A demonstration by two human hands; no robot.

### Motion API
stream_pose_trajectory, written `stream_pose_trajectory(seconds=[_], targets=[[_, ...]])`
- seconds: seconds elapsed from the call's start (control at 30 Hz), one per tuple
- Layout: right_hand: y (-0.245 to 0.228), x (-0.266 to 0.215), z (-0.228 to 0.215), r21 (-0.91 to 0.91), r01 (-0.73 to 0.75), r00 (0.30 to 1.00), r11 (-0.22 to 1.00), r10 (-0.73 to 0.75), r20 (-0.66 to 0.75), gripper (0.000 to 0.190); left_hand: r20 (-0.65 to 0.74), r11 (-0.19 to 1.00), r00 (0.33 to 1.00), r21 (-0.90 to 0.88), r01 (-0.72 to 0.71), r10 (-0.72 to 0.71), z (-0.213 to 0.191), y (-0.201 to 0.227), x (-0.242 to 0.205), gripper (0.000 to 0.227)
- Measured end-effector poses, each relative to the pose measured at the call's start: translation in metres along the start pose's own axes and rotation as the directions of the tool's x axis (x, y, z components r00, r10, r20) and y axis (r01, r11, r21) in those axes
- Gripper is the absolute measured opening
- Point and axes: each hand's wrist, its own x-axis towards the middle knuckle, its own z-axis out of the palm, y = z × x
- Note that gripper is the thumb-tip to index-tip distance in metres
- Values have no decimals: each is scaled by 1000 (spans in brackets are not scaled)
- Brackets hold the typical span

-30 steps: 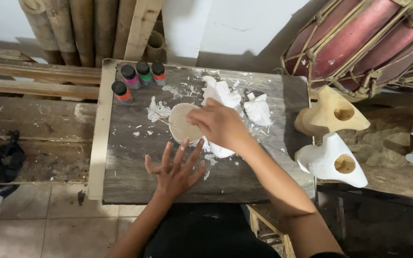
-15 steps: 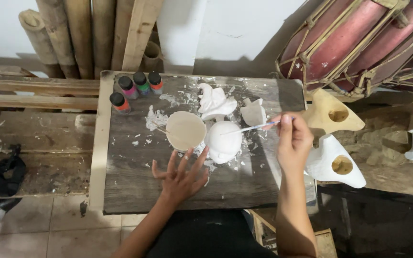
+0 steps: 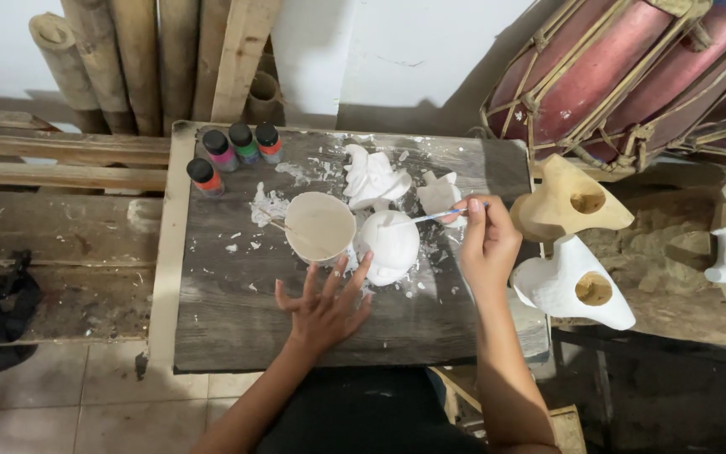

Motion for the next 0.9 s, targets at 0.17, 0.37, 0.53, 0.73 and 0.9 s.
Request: stream_pose_trajectory(seconds=[0.17, 0.37, 0.53, 0.73, 0.9], targets=[[6, 1, 0, -44, 48, 999, 998, -48, 0, 27, 45, 994, 995, 65, 83, -86, 0, 12, 0, 49], [11, -4, -4, -51, 162, 987, 985, -162, 13, 25, 25, 981, 986, 103, 164, -168, 30, 31, -31, 50], [6, -17, -15, -8, 266, 963, 964, -265, 46, 27, -28, 961, 969, 119, 248, -247, 46, 42, -47, 51], [8, -36, -25, 7, 337, 938, 942, -336, 81, 29, -13, 950, 963, 163, 268, -269, 45, 46, -49, 51], [11, -44, -30, 39, 454, 884, 890, -456, 102, 29, -7, 953, 966, 161, 256, -259, 43, 46, -46, 52]])
